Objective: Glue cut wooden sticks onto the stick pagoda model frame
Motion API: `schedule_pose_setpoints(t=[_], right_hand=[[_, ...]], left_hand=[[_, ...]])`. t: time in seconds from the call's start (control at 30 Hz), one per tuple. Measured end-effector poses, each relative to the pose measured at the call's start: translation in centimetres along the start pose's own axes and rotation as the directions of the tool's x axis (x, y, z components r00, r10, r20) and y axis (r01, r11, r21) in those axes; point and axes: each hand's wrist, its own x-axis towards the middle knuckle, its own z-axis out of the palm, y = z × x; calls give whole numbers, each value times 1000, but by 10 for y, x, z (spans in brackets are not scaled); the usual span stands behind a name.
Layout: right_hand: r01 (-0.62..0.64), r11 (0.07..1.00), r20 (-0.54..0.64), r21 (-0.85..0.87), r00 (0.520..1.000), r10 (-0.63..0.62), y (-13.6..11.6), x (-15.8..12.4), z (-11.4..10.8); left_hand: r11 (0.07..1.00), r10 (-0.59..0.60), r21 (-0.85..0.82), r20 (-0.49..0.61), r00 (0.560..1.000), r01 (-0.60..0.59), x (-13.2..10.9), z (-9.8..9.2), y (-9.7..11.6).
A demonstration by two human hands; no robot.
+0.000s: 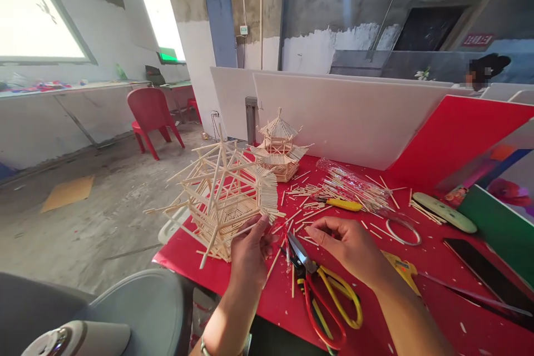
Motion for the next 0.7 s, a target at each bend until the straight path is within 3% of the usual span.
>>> schedule_pose_setpoints(t=[0.37, 0.7], right_hand=[[-65, 994, 62, 88, 996, 60, 14, -12, -3], [-82, 996, 48, 26, 996, 81, 14, -15, -2]], left_hand=[[998, -59, -11, -21, 998, 59, -1, 4, 6], [999, -48, -4, -16, 999, 48, 2, 3, 5]])
